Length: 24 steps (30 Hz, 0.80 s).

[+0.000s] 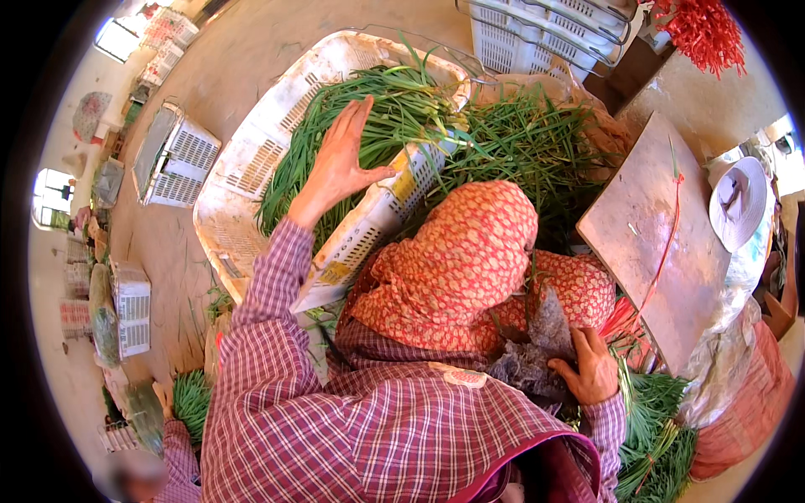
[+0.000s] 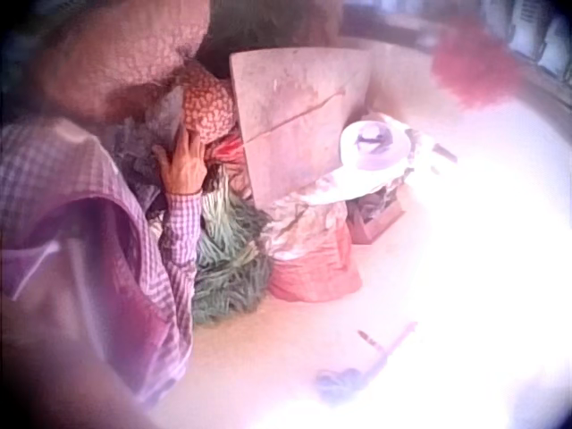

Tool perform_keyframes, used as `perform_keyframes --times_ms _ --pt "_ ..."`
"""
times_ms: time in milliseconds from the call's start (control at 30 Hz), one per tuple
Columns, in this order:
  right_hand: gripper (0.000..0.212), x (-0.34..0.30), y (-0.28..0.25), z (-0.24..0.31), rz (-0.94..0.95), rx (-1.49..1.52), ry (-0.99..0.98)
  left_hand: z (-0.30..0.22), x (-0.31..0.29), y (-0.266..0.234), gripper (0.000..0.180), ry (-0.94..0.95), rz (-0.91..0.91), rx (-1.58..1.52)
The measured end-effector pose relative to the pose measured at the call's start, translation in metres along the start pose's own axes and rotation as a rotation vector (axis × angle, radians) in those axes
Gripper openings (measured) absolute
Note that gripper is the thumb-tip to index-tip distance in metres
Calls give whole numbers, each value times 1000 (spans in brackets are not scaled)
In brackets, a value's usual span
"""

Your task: The person bundles bunches of green stalks by hand using red ties and wipes a bundle with a cloth.

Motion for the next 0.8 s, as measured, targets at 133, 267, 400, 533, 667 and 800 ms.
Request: perform_keyframes --times_ms 133,267,400,533,667,800 --pt "68 1 -41 29 -188 -114 -40 54 57 17 100 61 140 48" --pt "46 5 -59 34 -208 177 41 100 131 13 68 -231 196 -387" --pt "39 37 -74 51 -168 156 73 106 165 31 69 -197 297 -443" --pt "35 59 -67 55 -193 136 -48 61 142 36 96 86 568 -214" --pt "32 79 -59 51 -162 156 -78 36 106 46 126 303 517 200" --pt "32 112 -56 57 -136 117 -181 23 120 74 136 411 431 281"
Point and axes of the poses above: each hand's wrist, its own x-axis towards the middle knuckle, its own y-axis out of the palm, z = x × y, the point moved 2 cm from there along x, towards the middle knuckle, and after that the axes turned 6 degrees about -y, right-handed, at the moved point
